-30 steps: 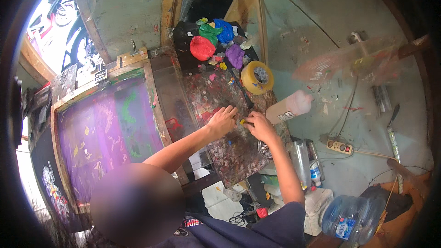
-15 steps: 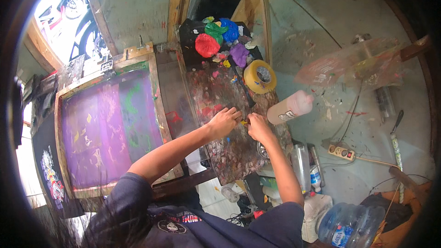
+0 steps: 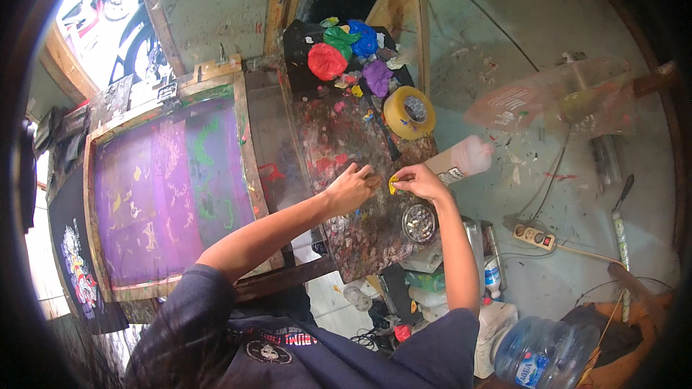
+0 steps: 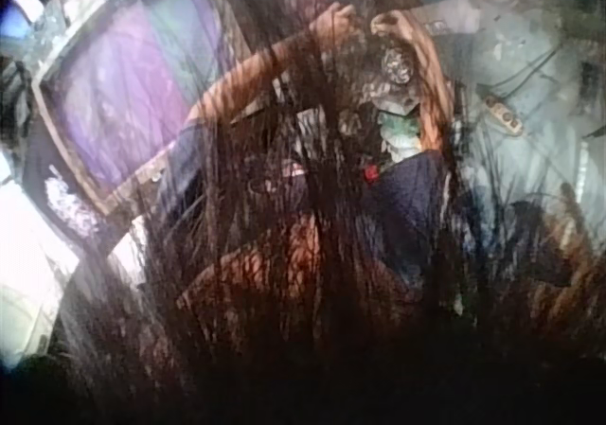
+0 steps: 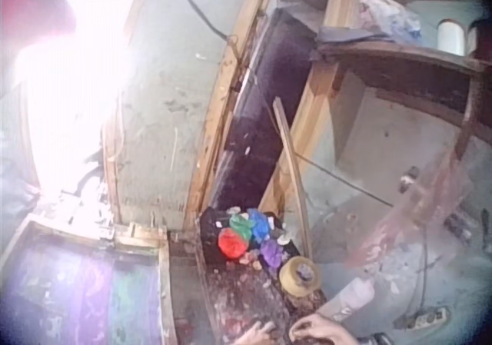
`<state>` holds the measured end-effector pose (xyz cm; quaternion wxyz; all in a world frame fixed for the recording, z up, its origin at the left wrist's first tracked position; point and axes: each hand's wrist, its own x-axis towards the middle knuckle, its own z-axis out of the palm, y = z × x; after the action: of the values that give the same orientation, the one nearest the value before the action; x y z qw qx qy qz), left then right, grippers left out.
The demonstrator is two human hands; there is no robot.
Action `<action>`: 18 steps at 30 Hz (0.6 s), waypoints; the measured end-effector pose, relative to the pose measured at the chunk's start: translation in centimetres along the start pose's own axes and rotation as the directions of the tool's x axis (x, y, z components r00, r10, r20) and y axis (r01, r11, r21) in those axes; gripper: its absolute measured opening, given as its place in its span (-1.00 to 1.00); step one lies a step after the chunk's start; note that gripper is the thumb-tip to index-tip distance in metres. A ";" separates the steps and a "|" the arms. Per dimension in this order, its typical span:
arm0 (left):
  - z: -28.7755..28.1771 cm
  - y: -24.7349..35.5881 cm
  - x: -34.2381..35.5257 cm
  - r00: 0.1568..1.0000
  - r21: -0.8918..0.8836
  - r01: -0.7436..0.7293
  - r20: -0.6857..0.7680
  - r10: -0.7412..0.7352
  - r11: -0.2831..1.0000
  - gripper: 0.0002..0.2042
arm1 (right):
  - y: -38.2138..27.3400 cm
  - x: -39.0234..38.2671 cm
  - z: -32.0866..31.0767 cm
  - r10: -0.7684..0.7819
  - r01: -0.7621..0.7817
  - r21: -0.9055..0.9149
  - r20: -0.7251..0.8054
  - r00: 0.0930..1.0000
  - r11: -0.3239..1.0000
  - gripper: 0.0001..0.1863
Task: The person aligns a screen printing frame over a black t-shirt, then uses a squeegee to pull purple ink across the mesh to transfer a design onto the fabric. The person lifts the screen to reveal the printed shirt and repeats the process on another shirt.
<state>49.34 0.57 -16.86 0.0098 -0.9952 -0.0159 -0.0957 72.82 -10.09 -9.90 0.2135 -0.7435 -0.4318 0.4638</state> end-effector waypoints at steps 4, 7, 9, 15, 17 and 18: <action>-1.0 -0.1 0.1 0.992 0.010 -0.031 0.122 0.029 0.999 -0.70 | 0.6 1.7 0.0 0.120 -0.126 0.058 0.087 0.989 0.990 -0.83; -0.5 -0.4 -0.3 0.995 -0.006 -0.021 0.094 0.022 1.000 -0.68 | -1.0 1.8 0.4 0.234 -0.242 0.138 0.071 0.970 0.960 -0.83; -0.7 -0.4 -0.3 0.994 -0.008 -0.034 0.104 0.034 0.999 -0.67 | 0.0 2.3 0.2 0.248 -0.265 0.199 0.104 0.963 0.944 -0.83; 0.1 -0.2 -0.6 0.999 0.025 -0.032 0.016 0.031 0.999 -0.64 | -0.1 2.8 0.2 0.317 -0.340 0.242 0.130 0.939 0.909 -0.82; -0.1 -0.2 -0.3 0.998 0.007 -0.030 0.051 0.030 1.000 -0.64 | 0.0 2.9 0.2 0.345 -0.366 0.250 0.124 0.930 0.896 -0.81; -0.3 -0.1 -0.3 0.997 0.006 -0.037 0.068 0.036 0.999 -0.64 | 0.0 3.0 0.2 0.356 -0.376 0.252 0.123 0.926 0.892 -0.80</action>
<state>49.00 0.65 -16.66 0.0147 -0.9980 0.0017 -0.0618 73.23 -7.57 -11.49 0.2059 -0.7578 -0.2239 0.5773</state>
